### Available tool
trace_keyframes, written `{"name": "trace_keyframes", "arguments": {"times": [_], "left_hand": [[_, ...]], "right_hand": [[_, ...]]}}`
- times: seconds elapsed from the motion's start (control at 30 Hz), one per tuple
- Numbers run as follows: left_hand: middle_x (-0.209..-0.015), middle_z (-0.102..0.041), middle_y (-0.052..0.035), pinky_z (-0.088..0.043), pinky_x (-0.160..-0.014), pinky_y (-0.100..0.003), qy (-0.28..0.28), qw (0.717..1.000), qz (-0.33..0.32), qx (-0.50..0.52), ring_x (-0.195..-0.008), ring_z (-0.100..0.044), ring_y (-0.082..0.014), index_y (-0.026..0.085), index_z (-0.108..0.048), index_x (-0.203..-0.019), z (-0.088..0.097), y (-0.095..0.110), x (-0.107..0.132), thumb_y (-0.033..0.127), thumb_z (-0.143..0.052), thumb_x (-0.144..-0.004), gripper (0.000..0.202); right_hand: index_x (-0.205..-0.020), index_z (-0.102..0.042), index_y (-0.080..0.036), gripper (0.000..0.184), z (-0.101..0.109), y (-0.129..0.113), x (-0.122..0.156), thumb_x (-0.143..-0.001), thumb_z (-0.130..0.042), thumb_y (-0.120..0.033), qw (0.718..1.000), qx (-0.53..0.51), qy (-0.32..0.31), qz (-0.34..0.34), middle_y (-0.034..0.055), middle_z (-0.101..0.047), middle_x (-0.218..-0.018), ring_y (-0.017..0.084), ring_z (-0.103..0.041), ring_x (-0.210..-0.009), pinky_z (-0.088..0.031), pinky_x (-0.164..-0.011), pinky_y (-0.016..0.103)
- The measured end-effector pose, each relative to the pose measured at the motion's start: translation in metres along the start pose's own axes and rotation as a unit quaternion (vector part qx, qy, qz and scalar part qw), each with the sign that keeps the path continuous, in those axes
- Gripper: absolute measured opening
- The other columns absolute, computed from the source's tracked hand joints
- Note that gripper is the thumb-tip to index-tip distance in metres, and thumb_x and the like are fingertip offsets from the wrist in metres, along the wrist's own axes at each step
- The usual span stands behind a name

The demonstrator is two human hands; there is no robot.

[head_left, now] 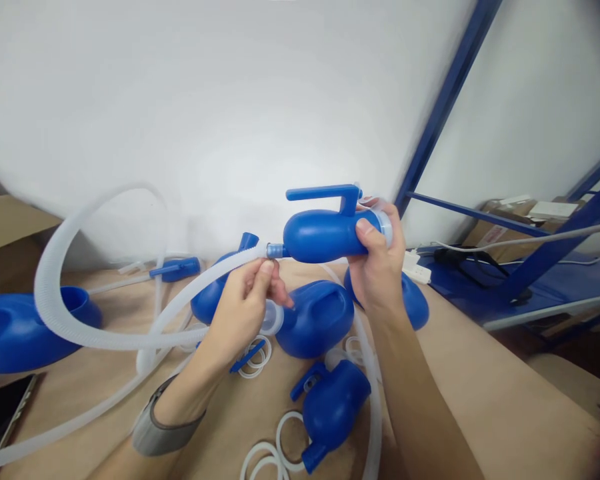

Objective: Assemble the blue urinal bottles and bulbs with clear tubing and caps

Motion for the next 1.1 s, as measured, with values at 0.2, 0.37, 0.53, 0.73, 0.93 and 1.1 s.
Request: {"name": "trace_keyframes", "arguments": {"times": [0.2, 0.37, 0.53, 0.73, 0.93, 1.1], "left_hand": [[-0.061, -0.065, 0.0011, -0.054, -0.064, -0.03, 0.006, 1.0, 0.008, -0.017, -0.06, -0.069, -0.0184, 0.021, -0.055, -0.081, -0.003, 0.0, 0.002, 0.044, -0.048, -0.106, 0.035], [-0.062, -0.066, 0.0006, -0.053, -0.067, -0.032, 0.001, 0.999, 0.017, -0.052, -0.062, -0.069, -0.019, 0.022, -0.054, -0.082, -0.003, -0.003, 0.002, 0.041, -0.042, -0.108, 0.035], [-0.062, -0.066, 0.001, -0.051, -0.071, -0.033, 0.018, 0.988, -0.057, -0.145, -0.063, -0.069, -0.019, 0.023, -0.054, -0.079, 0.001, 0.005, 0.004, 0.036, -0.04, -0.108, 0.035], [-0.067, -0.067, -0.001, -0.049, -0.071, -0.033, 0.069, 0.966, -0.125, -0.214, -0.065, -0.064, -0.0177, 0.023, -0.054, -0.075, 0.006, 0.006, 0.005, 0.031, -0.043, -0.108, 0.035], [-0.096, -0.075, -0.0068, -0.057, -0.075, -0.031, 0.034, 0.997, -0.043, -0.045, -0.082, -0.072, -0.0189, 0.018, -0.063, -0.103, 0.001, -0.003, 0.0, 0.047, -0.047, -0.109, 0.033], [-0.107, -0.072, -0.008, -0.06, -0.07, -0.029, 0.026, 1.0, -0.011, 0.014, -0.084, -0.073, -0.0183, 0.017, -0.063, -0.104, -0.001, 0.0, 0.001, 0.051, -0.052, -0.106, 0.036]], "right_hand": [[-0.117, -0.068, -0.033, 0.036, 0.001, -0.014, 0.006, -0.086, -0.078, -0.049, 0.99, 0.058, 0.017, 0.131, 0.0024, -0.068, -0.118, 0.029, -0.067, -0.117, -0.053, -0.11, 0.054], [-0.115, -0.07, -0.035, 0.035, 0.0, -0.022, 0.009, -0.084, -0.079, -0.05, 0.979, 0.097, -0.014, 0.177, 0.0032, -0.07, -0.112, 0.031, -0.067, -0.114, -0.053, -0.108, 0.058], [-0.11, -0.067, -0.034, 0.041, 0.006, -0.006, 0.001, -0.078, -0.081, -0.054, 0.996, 0.011, -0.015, 0.086, 0.0015, -0.067, -0.114, 0.028, -0.067, -0.11, -0.059, -0.1, 0.051], [-0.108, -0.064, -0.031, 0.034, -0.001, 0.006, -0.001, -0.082, -0.077, -0.048, 0.999, -0.034, -0.006, -0.022, 0.0003, -0.063, -0.116, 0.022, -0.065, -0.107, -0.061, -0.092, 0.037], [-0.109, -0.063, -0.031, 0.034, 0.003, 0.006, -0.002, -0.083, -0.076, -0.047, 0.999, -0.026, 0.039, -0.019, 0.002, -0.061, -0.12, 0.022, -0.064, -0.106, -0.062, -0.083, 0.035], [-0.112, -0.062, -0.031, 0.036, 0.003, 0.007, -0.003, -0.084, -0.074, -0.051, 0.999, -0.001, 0.034, -0.018, 0.0034, -0.061, -0.126, 0.025, -0.065, -0.113, -0.062, -0.09, 0.04]]}}
Point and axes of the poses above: each hand's wrist, its own x-axis away from the middle knuckle, its own z-axis out of the back of the hand, y = z × x, the point moved 6 cm from there along -x, towards the middle knuckle
